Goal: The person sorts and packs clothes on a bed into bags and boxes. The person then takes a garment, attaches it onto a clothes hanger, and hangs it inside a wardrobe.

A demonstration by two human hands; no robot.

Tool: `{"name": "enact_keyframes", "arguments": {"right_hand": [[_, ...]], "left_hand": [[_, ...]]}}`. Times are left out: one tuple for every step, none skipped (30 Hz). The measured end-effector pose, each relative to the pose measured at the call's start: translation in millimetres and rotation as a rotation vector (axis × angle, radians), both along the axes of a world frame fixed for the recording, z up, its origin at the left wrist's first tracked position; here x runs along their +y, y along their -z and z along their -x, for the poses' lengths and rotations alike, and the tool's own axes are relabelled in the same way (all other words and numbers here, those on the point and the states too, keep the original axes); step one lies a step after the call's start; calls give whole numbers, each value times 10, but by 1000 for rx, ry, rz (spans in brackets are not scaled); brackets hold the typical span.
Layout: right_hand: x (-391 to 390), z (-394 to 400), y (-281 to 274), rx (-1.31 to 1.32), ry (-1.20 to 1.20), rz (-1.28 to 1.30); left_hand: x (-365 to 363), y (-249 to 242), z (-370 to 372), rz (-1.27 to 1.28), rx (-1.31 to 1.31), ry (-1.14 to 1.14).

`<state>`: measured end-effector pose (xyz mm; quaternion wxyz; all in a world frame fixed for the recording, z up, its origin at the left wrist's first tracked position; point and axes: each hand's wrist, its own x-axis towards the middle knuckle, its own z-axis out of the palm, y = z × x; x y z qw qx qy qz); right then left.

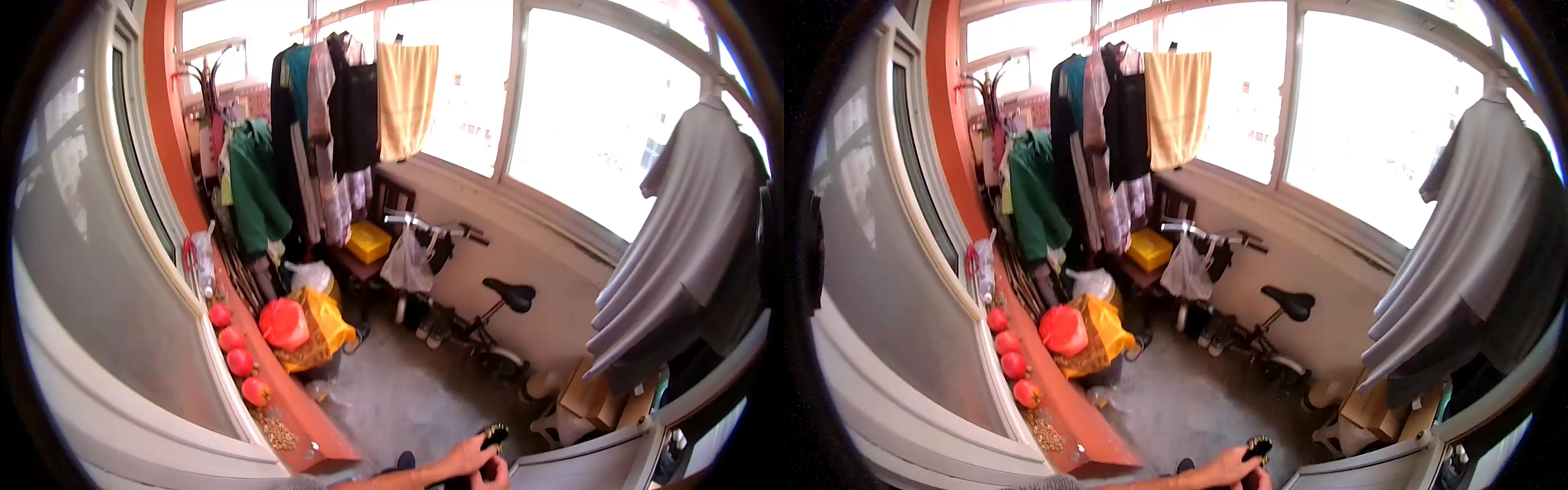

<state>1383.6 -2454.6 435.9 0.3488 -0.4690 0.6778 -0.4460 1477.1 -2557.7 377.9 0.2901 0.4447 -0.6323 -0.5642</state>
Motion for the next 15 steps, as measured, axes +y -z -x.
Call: {"name": "enact_keyframes", "arguments": {"right_hand": [[-203,25,126,-32,-32,9],[-361,-8,91,-66,-51,-6],[-537,-58,14,-98,-68,-18],[-688,-113,-51,-94,-86,16],[-889,-152,205,-124,-71,155],[-1001,-139,280,-63,-120,119],[-1164,-152,262,-4,-172,95],[-1309,-194,229,64,-197,110],[-1443,-245,198,46,-218,122],[-1592,-282,161,99,-260,136],[-1772,-319,126,151,-299,155],[-1933,-356,112,138,-322,157],[-2109,-347,164,204,-349,185],[-2281,-366,140,185,-367,181],[-2467,-403,99,163,-380,180]], "left_hand": [[-197,-79,-57,-11,-32,-33],[-310,-139,-108,-20,-17,-65],[-436,-212,-156,-25,-2,-97],[-547,-422,-238,-9,17,-142],[-666,-319,-237,24,27,-192],[-750,-333,-270,59,64,-224],[-904,-352,-330,107,99,-259],[-1035,-306,-369,136,91,-287],[-1145,-302,-418,138,116,-326],[-1247,-395,-481,114,92,-376],[-1370,-486,-532,93,67,-422],[-1500,-427,-547,79,11,-474],[-1635,-460,-601,56,16,-494],[-1779,-530,-639,58,54,-529],[-1925,-591,-656,64,91,-560]]}}
